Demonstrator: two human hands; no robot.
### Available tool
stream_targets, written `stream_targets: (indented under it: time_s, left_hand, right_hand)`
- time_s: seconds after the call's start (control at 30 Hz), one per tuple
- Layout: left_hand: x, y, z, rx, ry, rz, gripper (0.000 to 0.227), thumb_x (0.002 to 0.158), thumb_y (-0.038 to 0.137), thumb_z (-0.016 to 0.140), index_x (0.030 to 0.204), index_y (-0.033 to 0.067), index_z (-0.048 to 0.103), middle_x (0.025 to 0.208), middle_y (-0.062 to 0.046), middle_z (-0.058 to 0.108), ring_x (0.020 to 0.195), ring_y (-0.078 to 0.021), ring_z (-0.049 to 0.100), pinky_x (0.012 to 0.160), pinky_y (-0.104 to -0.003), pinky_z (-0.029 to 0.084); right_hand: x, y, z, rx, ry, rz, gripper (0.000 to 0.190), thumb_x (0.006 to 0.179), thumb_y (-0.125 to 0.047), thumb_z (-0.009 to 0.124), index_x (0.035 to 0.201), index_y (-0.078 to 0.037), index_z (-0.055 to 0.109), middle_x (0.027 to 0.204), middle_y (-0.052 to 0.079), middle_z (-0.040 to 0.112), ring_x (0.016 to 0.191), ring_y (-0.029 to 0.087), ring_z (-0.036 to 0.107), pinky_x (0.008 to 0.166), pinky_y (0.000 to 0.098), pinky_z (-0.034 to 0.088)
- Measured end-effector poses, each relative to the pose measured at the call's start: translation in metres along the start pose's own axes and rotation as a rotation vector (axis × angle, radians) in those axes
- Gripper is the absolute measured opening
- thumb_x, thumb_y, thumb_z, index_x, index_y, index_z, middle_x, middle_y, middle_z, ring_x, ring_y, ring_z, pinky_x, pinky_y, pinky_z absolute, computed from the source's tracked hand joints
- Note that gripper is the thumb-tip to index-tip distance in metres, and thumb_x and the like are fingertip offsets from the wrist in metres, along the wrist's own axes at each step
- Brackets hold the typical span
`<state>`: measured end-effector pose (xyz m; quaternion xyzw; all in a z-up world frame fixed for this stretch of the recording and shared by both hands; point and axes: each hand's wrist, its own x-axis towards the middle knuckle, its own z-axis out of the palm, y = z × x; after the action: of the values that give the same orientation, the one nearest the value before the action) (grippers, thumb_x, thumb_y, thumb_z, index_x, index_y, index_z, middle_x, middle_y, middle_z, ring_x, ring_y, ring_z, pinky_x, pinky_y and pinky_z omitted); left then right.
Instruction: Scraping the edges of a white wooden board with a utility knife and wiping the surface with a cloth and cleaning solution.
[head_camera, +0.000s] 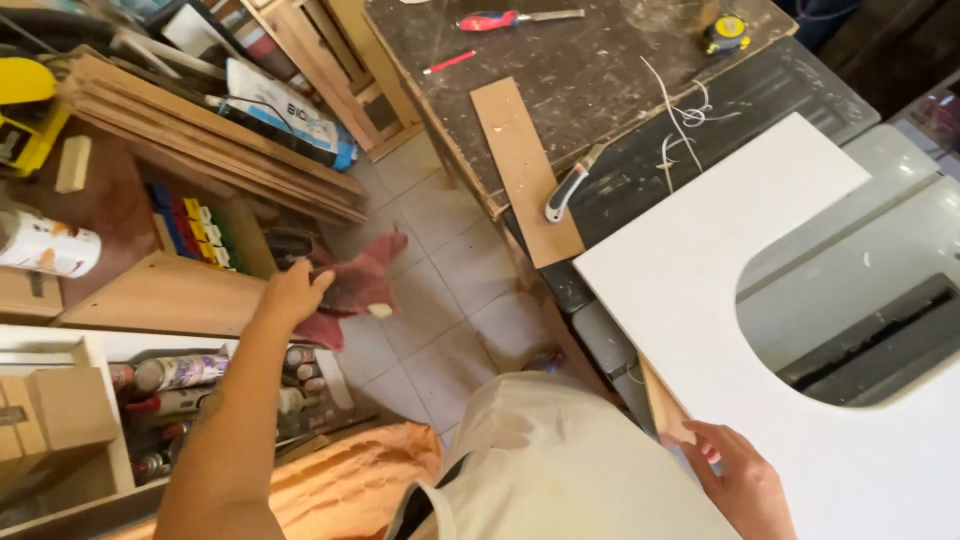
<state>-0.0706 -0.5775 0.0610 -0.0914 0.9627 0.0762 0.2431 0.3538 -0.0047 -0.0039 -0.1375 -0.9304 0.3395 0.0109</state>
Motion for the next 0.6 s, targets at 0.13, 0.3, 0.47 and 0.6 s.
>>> stream_targets:
  time_s: [0.13,0.3,0.47,0.6]
  left_hand:
    - [-0.036,0.027,-0.105,0.23,0.325,0.137,0.04,0.101,0.043,0.059,0.109,0.0055,0.068,0.108,-0.028,0.07,0.103,-0.048,0.064,0.087,-0.059,0.047]
    - [-0.01,0.002,-0.113,-0.174,1.109,0.202,0.045,0.087,-0.011,0.084,0.121,0.0,0.056,0.124,-0.011,0.036,0.114,-0.0346,0.035,0.103,-0.047,0.043]
    - [0.073,-0.095,0.045,-0.044,0.414,-0.456,0.03,0.105,0.036,0.06,0.117,0.0168,0.079,0.118,-0.015,0.077,0.113,-0.0401,0.07,0.093,-0.052,0.049]
    - [0.058,-0.102,0.076,0.175,0.962,0.093,0.02,0.106,0.027,0.068,0.095,0.0114,0.064,0.092,-0.012,0.068,0.086,-0.0397,0.066,0.071,-0.055,0.045]
  right_hand:
    - [0.005,0.005,-0.009,-0.052,-0.058,0.044,0.033,0.093,-0.027,0.071,0.125,-0.02,0.075,0.089,-0.003,0.079,0.072,0.013,0.074,0.07,0.0329,0.06]
    - [0.011,-0.002,0.0,-0.097,-0.026,0.045,0.032,0.093,-0.03,0.072,0.123,-0.022,0.077,0.086,-0.005,0.078,0.073,0.01,0.073,0.063,0.0298,0.061]
    - [0.021,0.049,0.023,-0.095,0.042,-0.284,0.027,0.091,-0.037,0.069,0.112,-0.022,0.077,0.068,-0.01,0.069,0.057,0.008,0.068,0.075,0.0263,0.056]
    - [0.007,0.019,0.019,-0.069,0.03,0.11,0.027,0.093,-0.032,0.071,0.117,-0.024,0.081,0.084,-0.009,0.077,0.074,0.008,0.072,0.079,0.026,0.055]
